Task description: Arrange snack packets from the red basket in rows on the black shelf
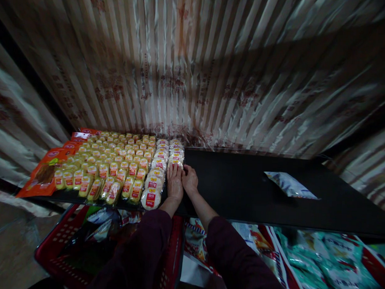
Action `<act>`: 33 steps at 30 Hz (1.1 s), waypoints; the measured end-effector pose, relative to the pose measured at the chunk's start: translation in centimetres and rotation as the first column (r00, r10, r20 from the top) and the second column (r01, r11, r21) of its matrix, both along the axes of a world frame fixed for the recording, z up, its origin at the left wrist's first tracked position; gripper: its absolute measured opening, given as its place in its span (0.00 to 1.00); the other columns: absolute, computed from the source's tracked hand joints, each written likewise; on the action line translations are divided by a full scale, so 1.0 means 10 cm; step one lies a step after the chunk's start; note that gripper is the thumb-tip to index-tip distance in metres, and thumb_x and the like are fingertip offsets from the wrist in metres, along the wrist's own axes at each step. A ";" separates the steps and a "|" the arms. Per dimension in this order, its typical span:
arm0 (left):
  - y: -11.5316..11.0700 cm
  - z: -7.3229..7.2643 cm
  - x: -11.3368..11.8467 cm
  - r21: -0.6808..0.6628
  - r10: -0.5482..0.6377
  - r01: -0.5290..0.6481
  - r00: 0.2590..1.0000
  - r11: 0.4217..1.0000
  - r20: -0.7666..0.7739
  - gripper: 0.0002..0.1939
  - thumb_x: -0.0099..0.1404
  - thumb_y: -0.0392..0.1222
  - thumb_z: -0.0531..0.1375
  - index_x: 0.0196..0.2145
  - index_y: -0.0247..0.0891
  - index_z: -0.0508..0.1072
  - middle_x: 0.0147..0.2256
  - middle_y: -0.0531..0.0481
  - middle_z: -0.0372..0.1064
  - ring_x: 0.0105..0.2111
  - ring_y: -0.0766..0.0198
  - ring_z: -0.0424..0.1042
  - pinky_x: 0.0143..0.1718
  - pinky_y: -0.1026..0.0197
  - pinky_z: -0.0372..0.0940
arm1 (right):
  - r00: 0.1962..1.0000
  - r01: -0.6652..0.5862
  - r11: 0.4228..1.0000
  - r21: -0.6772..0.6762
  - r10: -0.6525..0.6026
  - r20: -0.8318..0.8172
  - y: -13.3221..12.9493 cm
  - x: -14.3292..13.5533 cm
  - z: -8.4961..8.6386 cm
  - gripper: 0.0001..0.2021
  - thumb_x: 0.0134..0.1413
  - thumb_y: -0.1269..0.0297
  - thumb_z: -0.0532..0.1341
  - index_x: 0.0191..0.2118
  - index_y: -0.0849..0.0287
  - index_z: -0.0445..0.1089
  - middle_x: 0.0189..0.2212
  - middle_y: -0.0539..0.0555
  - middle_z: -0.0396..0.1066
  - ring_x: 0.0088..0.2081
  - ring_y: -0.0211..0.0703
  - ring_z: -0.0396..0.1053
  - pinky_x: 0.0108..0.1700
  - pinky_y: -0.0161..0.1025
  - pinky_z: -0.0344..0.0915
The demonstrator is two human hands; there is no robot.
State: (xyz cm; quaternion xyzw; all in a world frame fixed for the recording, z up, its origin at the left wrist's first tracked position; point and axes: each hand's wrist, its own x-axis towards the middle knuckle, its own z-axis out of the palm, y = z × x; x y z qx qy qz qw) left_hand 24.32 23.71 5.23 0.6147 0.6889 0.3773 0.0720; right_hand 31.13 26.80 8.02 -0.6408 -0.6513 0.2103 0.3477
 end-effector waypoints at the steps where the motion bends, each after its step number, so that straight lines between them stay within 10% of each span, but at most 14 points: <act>1: 0.00 0.00 0.00 -0.002 0.002 -0.002 1.000 1.000 -0.002 0.23 0.68 0.32 0.45 0.60 0.36 0.61 0.64 0.46 0.50 0.66 0.59 0.39 0.67 0.47 0.40 | 1.000 0.002 1.000 0.004 -0.002 -0.001 0.00 0.00 0.00 0.16 0.55 0.68 0.54 0.49 0.60 0.69 0.44 0.59 0.71 0.42 0.44 0.70 0.48 0.38 0.65; 16: -0.25 0.07 0.05 0.016 -0.092 0.093 0.993 0.996 -0.069 0.23 0.67 0.30 0.45 0.58 0.33 0.61 0.63 0.41 0.51 0.66 0.58 0.42 0.65 0.47 0.46 | 0.998 0.007 0.999 0.039 -0.004 -0.057 -0.27 0.09 0.23 0.18 0.52 0.70 0.54 0.49 0.68 0.70 0.45 0.64 0.70 0.44 0.46 0.70 0.51 0.41 0.64; 24: -1.21 0.25 -0.16 0.122 -0.173 0.174 0.985 0.977 -0.023 0.22 0.66 0.31 0.46 0.56 0.30 0.64 0.58 0.38 0.60 0.63 0.60 0.51 0.63 0.50 0.53 | 0.973 -0.138 0.984 0.110 0.155 -0.172 -1.13 -0.06 0.30 0.19 0.51 0.74 0.49 0.47 0.63 0.69 0.45 0.60 0.70 0.47 0.43 0.67 0.54 0.41 0.62; 33: -2.42 -0.10 -0.74 -0.100 -0.216 0.216 0.976 0.971 0.010 0.21 0.62 0.28 0.49 0.52 0.33 0.68 0.54 0.38 0.64 0.57 0.60 0.61 0.60 0.55 0.58 | 0.940 -0.287 0.956 -0.062 0.269 -0.210 -2.36 -0.44 -0.15 0.20 0.48 0.78 0.50 0.45 0.58 0.70 0.44 0.56 0.71 0.48 0.41 0.67 0.56 0.40 0.61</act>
